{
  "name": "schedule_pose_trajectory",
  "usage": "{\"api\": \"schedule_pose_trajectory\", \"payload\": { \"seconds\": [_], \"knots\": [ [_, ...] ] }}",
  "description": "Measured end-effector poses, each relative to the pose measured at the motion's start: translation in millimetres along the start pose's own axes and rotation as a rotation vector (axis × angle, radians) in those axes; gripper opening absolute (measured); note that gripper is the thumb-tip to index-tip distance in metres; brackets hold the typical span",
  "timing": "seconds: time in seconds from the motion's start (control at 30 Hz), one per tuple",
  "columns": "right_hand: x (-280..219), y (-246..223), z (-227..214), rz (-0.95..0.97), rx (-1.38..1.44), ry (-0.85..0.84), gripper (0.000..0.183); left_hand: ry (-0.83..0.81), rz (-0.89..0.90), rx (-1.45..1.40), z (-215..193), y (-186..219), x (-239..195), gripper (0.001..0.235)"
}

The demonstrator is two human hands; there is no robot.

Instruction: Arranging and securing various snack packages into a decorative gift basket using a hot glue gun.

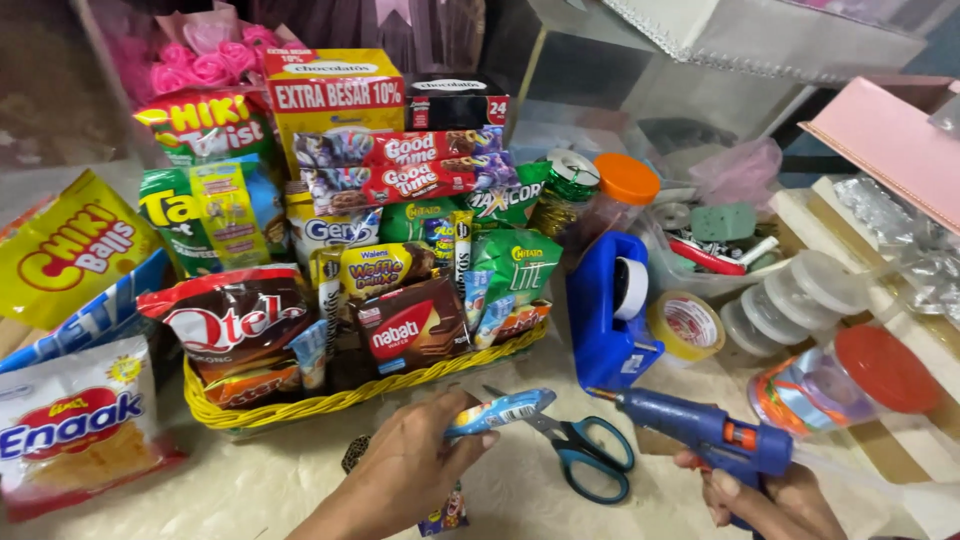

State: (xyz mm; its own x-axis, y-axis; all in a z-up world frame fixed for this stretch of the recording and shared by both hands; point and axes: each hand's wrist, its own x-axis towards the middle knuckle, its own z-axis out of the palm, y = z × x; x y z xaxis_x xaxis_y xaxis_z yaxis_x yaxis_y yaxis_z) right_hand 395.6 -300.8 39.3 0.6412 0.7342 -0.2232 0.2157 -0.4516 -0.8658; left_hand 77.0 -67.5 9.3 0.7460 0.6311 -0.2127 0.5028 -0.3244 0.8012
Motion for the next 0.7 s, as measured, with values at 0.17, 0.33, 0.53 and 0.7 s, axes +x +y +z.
{"api": "schedule_pose_trajectory", "payload": {
  "seconds": [0.17, 0.33, 0.53, 0.7],
  "knots": [
    [-19.5, -24.8, 16.2, 0.193, -0.452, 0.403, 0.033, 0.022, 0.072, 0.009, -3.8, -7.3, 1.5, 0.024],
    [14.4, 85.7, 2.6, 0.167, -0.886, 0.404, 0.054, 0.106, 0.195, 0.096, 1.3, -13.7, 5.1, 0.036],
    [47.6, 150.5, 6.2, 0.073, -1.149, 0.555, 0.072, 0.456, 0.550, 0.278, -0.4, -16.9, 5.2, 0.041],
    [45.4, 125.5, -22.1, 0.052, -1.371, 0.548, 0.069, 0.560, 0.748, 0.411, -13.4, -6.1, -5.8, 0.026]
  ]
}}
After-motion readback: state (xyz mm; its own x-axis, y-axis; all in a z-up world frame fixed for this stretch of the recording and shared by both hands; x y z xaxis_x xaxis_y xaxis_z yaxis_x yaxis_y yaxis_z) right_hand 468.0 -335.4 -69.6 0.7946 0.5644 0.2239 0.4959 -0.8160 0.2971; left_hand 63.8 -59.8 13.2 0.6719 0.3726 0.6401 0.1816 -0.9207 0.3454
